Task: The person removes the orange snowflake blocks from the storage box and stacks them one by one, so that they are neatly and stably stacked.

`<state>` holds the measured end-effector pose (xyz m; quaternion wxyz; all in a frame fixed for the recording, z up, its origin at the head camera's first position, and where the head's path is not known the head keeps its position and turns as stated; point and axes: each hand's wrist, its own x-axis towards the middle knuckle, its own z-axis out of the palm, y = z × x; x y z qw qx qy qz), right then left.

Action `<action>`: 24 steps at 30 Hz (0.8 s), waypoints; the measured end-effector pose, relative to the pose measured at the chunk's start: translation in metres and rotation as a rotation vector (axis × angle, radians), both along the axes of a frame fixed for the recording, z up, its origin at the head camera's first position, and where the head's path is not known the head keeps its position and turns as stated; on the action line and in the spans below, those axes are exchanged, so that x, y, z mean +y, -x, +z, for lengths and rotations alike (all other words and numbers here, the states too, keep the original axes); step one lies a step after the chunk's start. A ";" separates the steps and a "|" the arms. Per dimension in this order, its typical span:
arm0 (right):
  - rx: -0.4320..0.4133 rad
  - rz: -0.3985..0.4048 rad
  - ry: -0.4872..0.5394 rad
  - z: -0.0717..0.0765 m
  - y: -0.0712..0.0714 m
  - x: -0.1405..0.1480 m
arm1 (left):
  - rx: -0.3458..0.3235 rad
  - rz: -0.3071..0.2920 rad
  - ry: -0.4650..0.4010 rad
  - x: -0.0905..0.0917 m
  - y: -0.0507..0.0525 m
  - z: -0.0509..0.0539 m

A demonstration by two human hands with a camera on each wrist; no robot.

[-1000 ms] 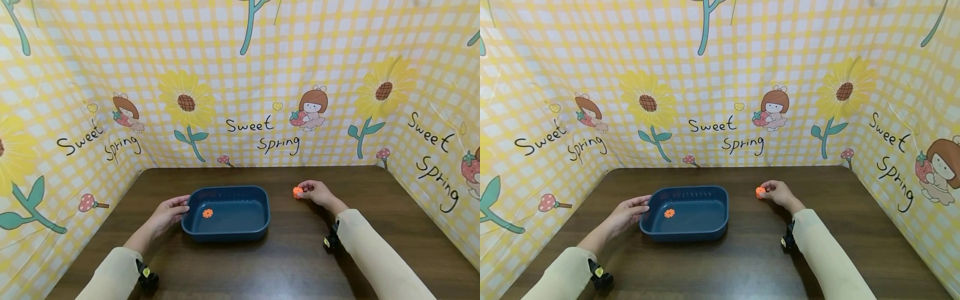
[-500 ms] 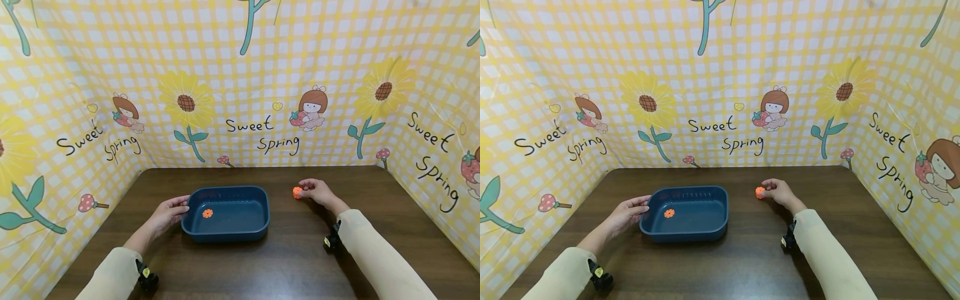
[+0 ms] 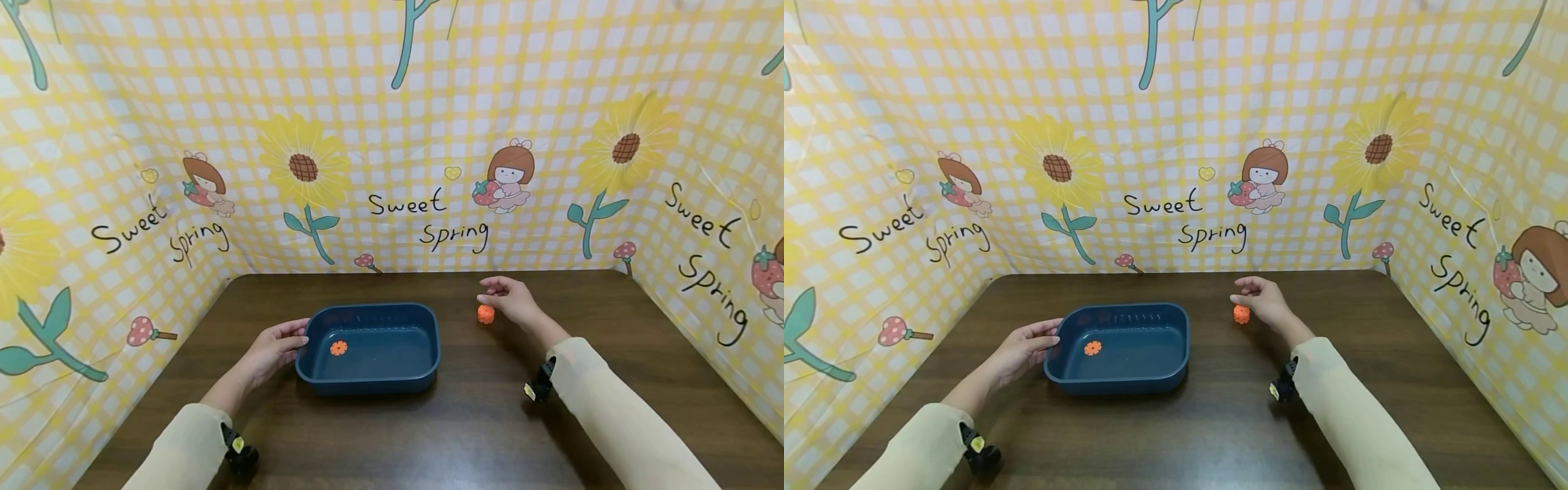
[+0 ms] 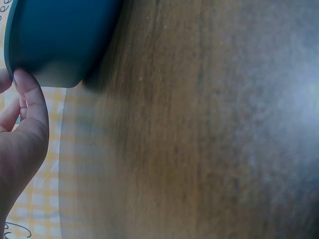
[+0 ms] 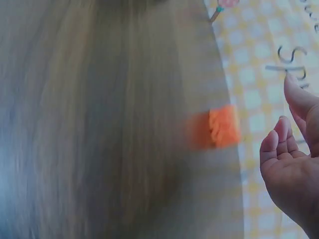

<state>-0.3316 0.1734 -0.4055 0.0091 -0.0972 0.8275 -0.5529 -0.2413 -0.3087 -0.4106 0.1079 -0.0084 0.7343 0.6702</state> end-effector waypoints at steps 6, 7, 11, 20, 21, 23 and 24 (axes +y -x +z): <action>-0.017 0.017 0.082 0.012 -0.004 -0.027 | 0.004 0.004 0.004 0.001 -0.001 0.001; -0.019 0.022 0.094 0.014 -0.005 -0.032 | 0.005 0.005 0.005 0.001 -0.001 0.000; -0.007 0.047 0.117 0.021 -0.009 -0.054 | 0.007 0.009 0.000 0.001 -0.001 -0.001; 0.009 0.129 0.143 0.030 -0.014 -0.101 | 0.003 0.008 0.011 0.000 -0.001 -0.002; 0.006 0.139 0.149 0.031 -0.015 -0.105 | 0.004 0.006 0.013 0.000 0.000 -0.002; -0.001 0.163 0.146 0.032 -0.017 -0.114 | 0.000 0.012 0.013 0.000 -0.001 -0.002; -0.007 0.177 0.149 0.032 -0.018 -0.118 | -0.002 0.014 0.012 0.000 -0.001 -0.002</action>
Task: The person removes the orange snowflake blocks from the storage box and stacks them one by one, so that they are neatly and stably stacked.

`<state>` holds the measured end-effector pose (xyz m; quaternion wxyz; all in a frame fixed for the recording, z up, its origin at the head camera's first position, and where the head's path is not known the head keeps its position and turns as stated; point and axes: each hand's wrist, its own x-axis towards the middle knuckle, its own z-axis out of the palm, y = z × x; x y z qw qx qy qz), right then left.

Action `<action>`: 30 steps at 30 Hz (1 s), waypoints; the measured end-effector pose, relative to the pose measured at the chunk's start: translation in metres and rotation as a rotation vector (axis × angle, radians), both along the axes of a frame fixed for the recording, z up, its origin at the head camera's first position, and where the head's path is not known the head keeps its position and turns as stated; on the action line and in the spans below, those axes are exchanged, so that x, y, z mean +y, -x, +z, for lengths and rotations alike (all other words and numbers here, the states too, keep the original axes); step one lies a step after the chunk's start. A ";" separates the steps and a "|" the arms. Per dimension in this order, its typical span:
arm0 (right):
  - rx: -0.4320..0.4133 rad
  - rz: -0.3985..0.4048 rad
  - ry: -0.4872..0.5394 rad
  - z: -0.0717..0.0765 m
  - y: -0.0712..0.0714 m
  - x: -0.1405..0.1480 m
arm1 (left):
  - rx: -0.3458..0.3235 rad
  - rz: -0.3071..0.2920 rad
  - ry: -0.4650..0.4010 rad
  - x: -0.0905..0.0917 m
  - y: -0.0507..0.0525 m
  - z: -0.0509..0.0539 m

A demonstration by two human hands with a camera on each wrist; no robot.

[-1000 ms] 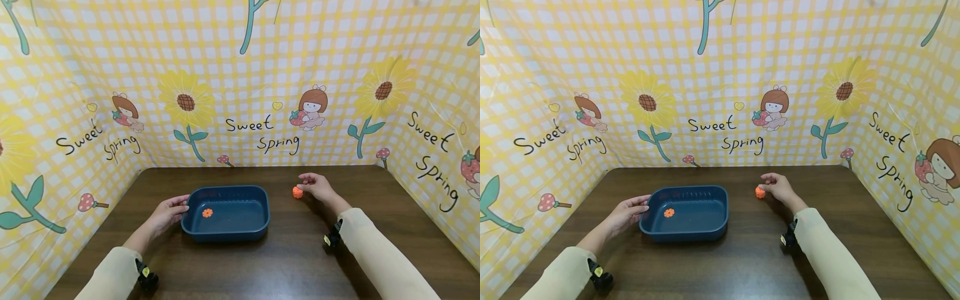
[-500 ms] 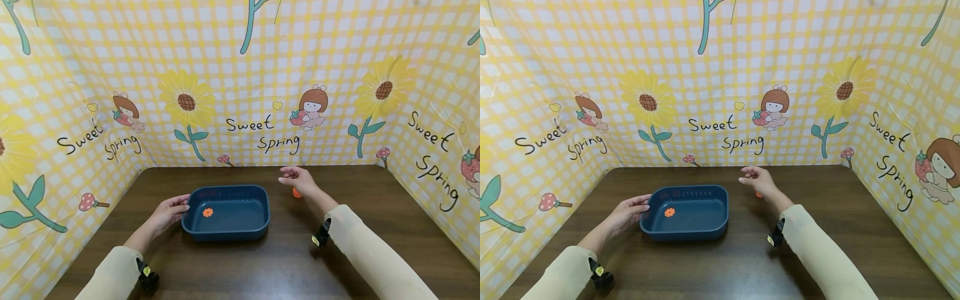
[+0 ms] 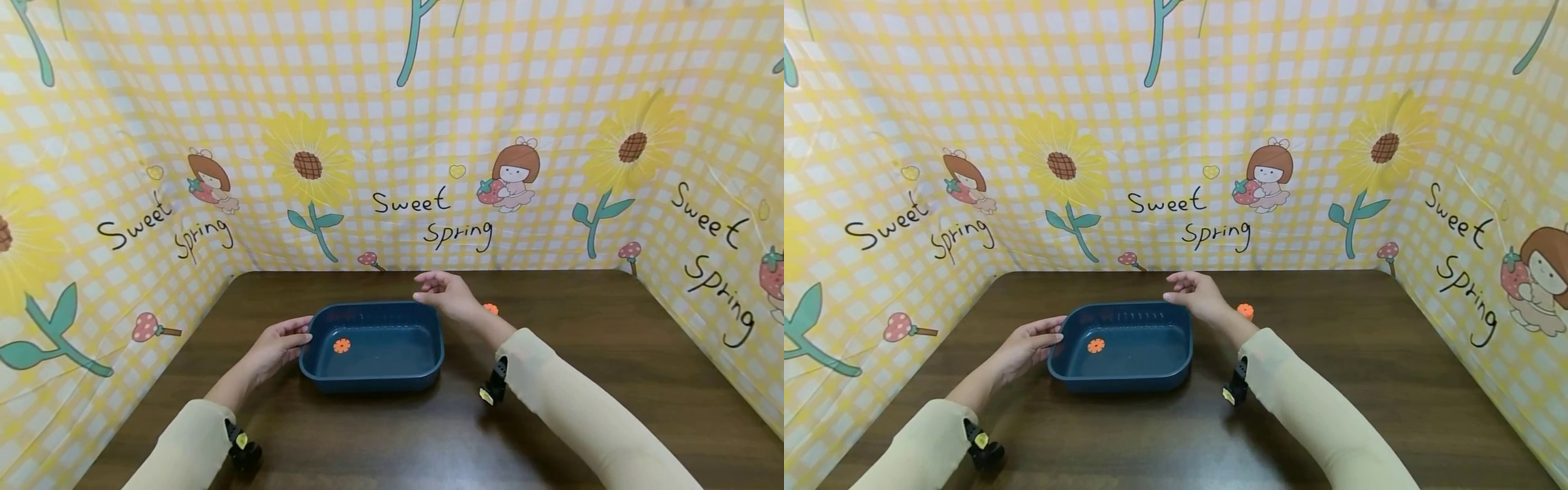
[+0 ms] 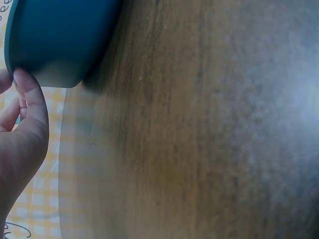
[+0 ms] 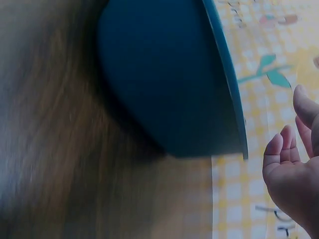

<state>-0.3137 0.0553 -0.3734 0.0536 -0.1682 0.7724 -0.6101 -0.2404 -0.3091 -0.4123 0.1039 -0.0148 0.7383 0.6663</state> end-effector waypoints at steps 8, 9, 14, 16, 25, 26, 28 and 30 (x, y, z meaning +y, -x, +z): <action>0.004 0.073 -0.018 0.001 -0.011 -0.040 | 0.002 -0.005 -0.006 -0.001 -0.001 -0.001; 0.006 0.086 -0.023 0.000 -0.012 -0.045 | 0.001 -0.005 -0.007 -0.001 -0.001 -0.001; 0.003 0.151 -0.037 -0.003 -0.017 -0.069 | 0.007 -0.006 -0.015 -0.001 -0.001 -0.002; -0.003 0.175 -0.034 -0.003 -0.019 -0.077 | 0.010 -0.008 -0.014 -0.001 -0.001 -0.002; -0.021 0.208 -0.073 -0.011 -0.024 -0.110 | 0.013 -0.011 -0.008 -0.001 -0.001 -0.003; -0.021 0.208 -0.079 -0.012 -0.024 -0.113 | 0.012 -0.007 -0.009 -0.001 -0.001 -0.003; -0.020 0.212 -0.091 -0.014 -0.024 -0.118 | 0.014 -0.011 -0.008 -0.001 0.000 -0.002; -0.021 0.217 -0.102 -0.015 -0.024 -0.122 | 0.016 -0.017 -0.008 -0.001 0.000 -0.002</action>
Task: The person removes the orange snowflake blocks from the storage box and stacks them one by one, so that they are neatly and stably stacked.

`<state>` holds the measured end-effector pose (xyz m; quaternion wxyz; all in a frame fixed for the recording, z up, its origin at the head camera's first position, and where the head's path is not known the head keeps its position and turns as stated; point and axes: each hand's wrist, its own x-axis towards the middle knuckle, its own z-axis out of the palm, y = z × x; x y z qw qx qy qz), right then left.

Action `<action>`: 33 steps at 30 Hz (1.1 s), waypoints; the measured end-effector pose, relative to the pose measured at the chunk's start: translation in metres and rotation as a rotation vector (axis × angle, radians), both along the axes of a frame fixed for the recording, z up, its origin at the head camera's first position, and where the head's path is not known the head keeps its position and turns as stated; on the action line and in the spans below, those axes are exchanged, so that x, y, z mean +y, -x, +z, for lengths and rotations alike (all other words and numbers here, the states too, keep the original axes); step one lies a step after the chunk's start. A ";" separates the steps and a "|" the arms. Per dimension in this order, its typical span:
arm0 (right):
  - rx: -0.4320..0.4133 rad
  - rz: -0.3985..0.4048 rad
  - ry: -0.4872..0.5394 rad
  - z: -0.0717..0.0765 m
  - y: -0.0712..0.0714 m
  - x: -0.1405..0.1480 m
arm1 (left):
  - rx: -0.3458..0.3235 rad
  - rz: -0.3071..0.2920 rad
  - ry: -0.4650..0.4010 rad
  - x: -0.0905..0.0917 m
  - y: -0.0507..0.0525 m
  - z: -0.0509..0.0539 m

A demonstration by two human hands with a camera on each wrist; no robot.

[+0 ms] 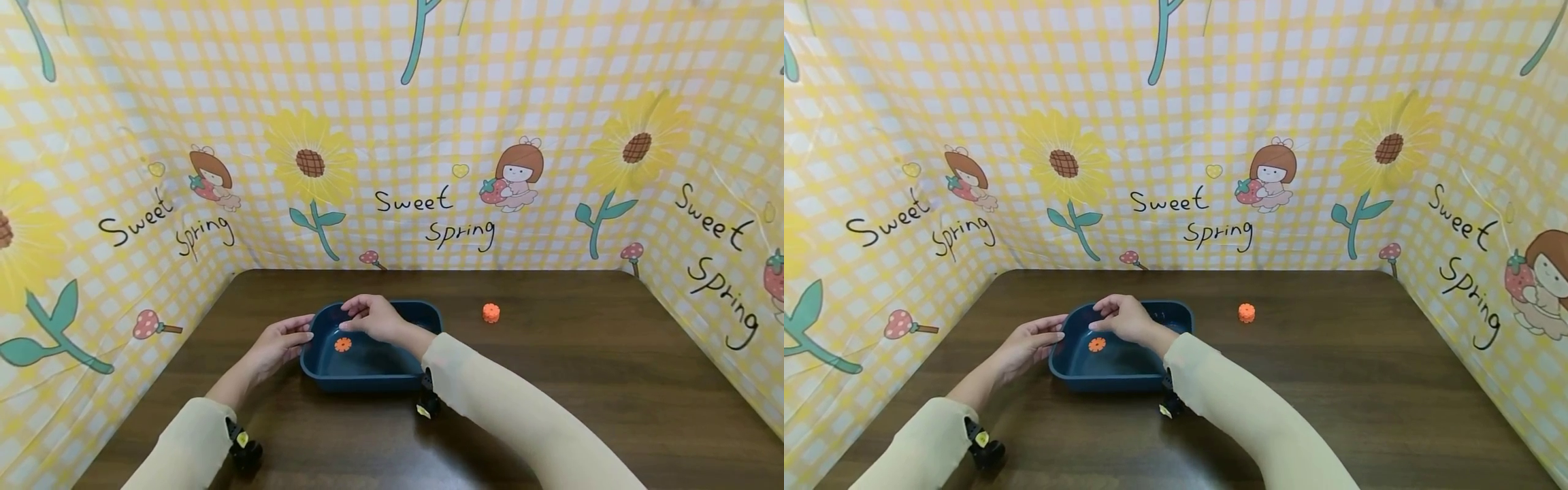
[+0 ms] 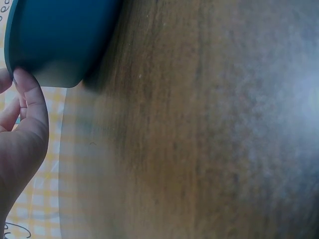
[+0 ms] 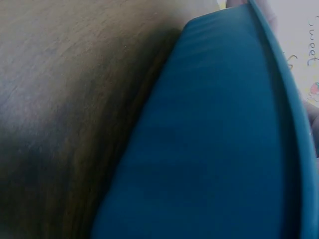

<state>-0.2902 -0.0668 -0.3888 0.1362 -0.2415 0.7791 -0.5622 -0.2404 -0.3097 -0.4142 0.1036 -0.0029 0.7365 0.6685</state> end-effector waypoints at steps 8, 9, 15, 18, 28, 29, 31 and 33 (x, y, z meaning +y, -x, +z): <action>-0.006 0.021 -0.074 -0.008 -0.003 -0.015 | 0.008 -0.014 -0.011 0.000 0.001 0.001; -0.006 0.024 -0.080 -0.008 -0.003 -0.016 | 0.009 -0.015 -0.013 0.001 0.001 0.001; -0.016 0.034 -0.119 -0.012 -0.001 -0.021 | 0.010 -0.018 -0.024 0.001 0.001 0.001; -0.027 0.039 -0.151 -0.015 0.001 -0.023 | 0.009 -0.018 -0.025 0.000 0.000 0.000; -0.033 0.072 -0.262 -0.022 0.004 -0.024 | 0.021 -0.013 -0.041 0.000 0.002 -0.001; -0.028 0.076 -0.279 -0.022 0.004 -0.025 | 0.018 -0.012 -0.038 0.000 0.002 -0.001; -0.023 0.081 -0.310 -0.023 0.003 -0.024 | 0.010 -0.005 -0.036 0.000 0.002 -0.002; -0.020 0.085 -0.340 -0.023 0.003 -0.024 | 0.005 -0.010 -0.029 0.000 0.002 -0.002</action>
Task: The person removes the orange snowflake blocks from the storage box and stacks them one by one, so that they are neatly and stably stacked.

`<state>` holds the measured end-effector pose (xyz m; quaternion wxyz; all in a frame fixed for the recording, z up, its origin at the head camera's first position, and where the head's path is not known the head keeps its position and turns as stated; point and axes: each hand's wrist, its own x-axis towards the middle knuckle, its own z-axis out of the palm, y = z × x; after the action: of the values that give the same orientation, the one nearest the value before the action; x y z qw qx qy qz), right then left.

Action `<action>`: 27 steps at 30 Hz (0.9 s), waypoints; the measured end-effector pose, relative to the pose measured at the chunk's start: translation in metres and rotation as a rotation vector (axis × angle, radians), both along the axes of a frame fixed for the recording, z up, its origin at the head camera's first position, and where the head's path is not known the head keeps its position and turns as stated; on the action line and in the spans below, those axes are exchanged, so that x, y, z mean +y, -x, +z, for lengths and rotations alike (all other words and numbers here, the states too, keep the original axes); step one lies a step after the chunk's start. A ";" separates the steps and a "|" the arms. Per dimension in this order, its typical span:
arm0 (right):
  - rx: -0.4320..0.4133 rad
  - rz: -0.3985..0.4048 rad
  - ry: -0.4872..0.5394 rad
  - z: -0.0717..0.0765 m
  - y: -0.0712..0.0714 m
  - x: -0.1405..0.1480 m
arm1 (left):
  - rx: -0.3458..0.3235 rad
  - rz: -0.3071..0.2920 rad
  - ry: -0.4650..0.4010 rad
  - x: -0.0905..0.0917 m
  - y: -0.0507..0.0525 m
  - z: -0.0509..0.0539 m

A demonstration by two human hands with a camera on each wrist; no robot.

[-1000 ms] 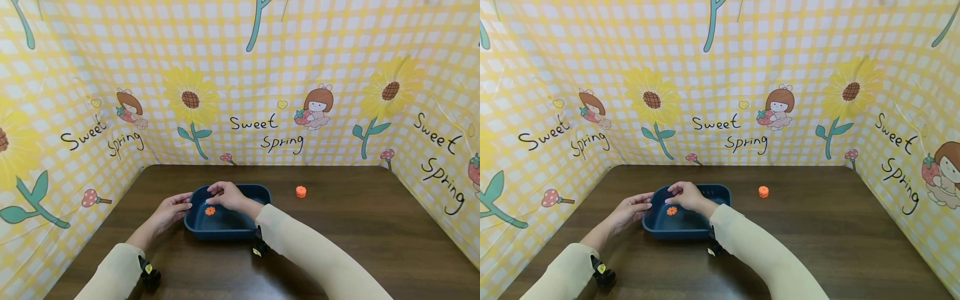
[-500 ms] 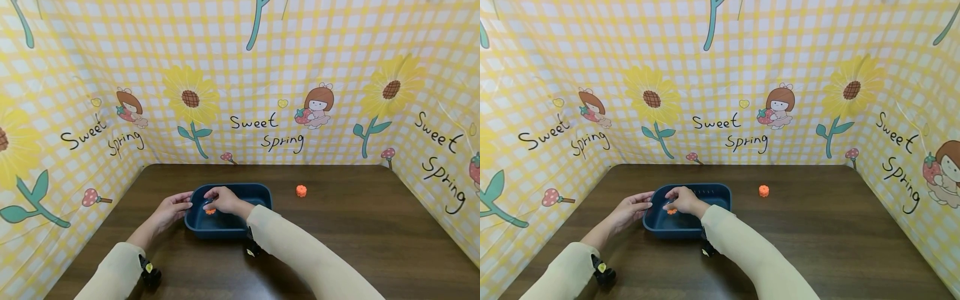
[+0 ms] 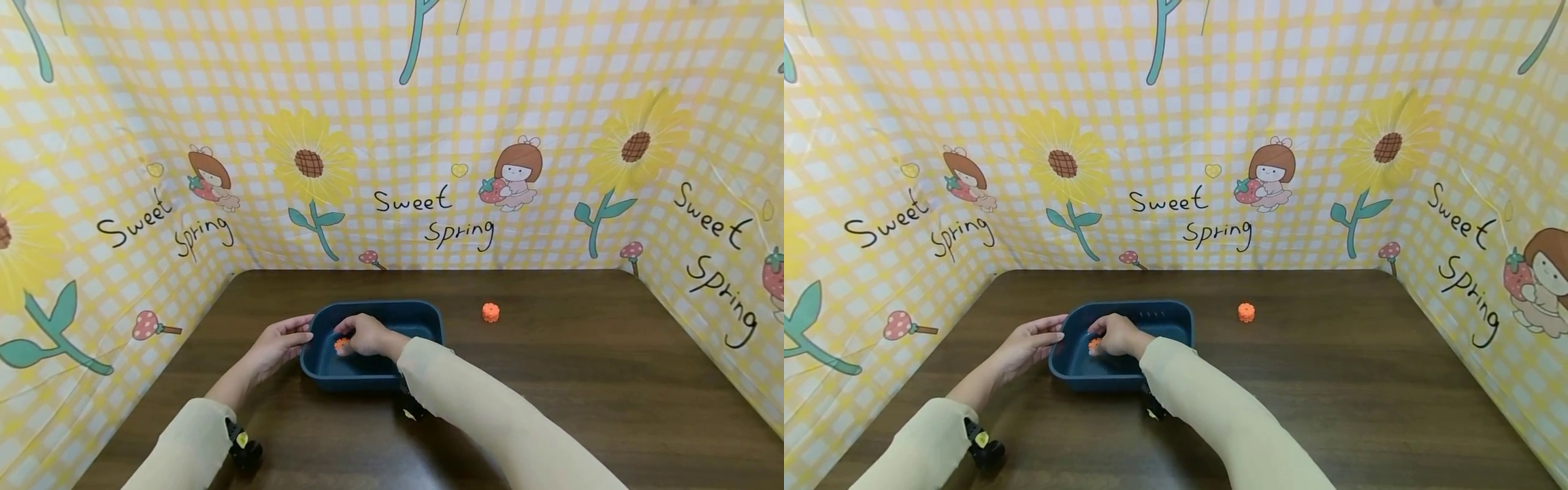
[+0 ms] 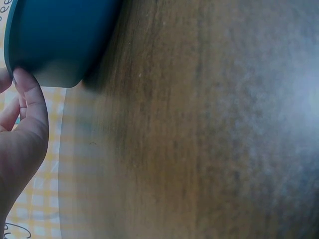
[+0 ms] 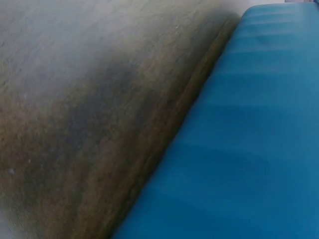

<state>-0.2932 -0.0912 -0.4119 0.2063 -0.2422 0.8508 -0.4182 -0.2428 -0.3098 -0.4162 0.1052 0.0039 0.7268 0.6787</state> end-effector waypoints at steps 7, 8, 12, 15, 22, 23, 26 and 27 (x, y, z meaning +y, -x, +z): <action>0.009 0.022 -0.060 0.001 -0.001 0.000 | -0.008 0.001 0.001 0.000 0.000 0.001; 0.019 0.030 -0.072 0.001 -0.001 0.000 | -0.010 0.001 0.001 0.000 0.000 0.001; 0.081 0.084 -0.134 0.001 -0.001 0.000 | -0.015 0.000 0.004 -0.001 -0.001 0.002; 0.114 0.107 -0.165 0.000 0.000 0.000 | -0.015 -0.002 0.009 0.000 -0.001 0.003; 0.122 0.111 -0.173 0.002 -0.003 0.002 | -0.011 -0.006 0.009 0.001 -0.001 0.004; 0.126 0.110 -0.172 0.002 -0.003 0.002 | -0.011 -0.005 0.010 0.001 -0.001 0.004; 0.131 0.103 -0.168 0.001 -0.003 0.002 | -0.013 -0.006 0.013 0.000 -0.002 0.004; 0.128 0.100 -0.164 0.001 -0.004 0.002 | -0.015 -0.004 0.014 0.000 -0.002 0.004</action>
<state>-0.2897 -0.0891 -0.4112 0.1911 -0.2929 0.8805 -0.3201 -0.2408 -0.3099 -0.4123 0.1121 -0.0004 0.7308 0.6733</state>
